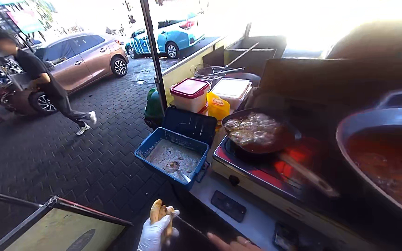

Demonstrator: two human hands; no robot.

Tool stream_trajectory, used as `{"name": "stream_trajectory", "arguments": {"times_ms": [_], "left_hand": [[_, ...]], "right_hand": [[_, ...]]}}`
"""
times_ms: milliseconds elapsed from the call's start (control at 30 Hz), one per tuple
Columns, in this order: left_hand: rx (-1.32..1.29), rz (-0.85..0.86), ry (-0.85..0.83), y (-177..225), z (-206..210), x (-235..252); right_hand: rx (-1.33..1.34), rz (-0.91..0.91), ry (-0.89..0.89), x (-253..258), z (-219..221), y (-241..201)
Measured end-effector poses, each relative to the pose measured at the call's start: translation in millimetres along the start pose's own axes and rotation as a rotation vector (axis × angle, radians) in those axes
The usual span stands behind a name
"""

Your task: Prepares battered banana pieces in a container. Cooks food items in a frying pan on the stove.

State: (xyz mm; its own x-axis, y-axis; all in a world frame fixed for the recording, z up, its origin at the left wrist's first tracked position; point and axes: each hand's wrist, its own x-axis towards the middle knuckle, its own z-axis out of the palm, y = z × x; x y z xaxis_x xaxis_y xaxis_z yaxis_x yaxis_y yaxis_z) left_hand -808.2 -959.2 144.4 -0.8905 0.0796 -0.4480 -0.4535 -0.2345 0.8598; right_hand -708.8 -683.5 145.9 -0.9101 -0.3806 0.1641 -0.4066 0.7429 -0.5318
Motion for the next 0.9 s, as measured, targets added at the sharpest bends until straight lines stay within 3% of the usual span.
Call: {"name": "stream_trajectory", "arguments": {"times_ms": [200, 467, 567, 900], "left_hand": [[0.037, -0.077, -0.128, 48.5, -19.3, 109.7], [0.145, -0.213, -0.477, 114.0, -44.5, 280.4], [0.217, -0.284, -0.511, 131.7, -53.7, 337.0], [0.339, -0.448, -0.806, 166.5, -61.1, 435.3]], "right_hand": [[-0.172, 0.034, 0.099, 88.2, 25.3, 14.4], [-0.165, 0.370, 0.219, 214.9, 94.5, 28.8], [-0.141, 0.460, 0.244, 253.0, 99.5, 18.8], [-0.149, 0.656, 0.224, 330.5, 124.0, 4.2]]}}
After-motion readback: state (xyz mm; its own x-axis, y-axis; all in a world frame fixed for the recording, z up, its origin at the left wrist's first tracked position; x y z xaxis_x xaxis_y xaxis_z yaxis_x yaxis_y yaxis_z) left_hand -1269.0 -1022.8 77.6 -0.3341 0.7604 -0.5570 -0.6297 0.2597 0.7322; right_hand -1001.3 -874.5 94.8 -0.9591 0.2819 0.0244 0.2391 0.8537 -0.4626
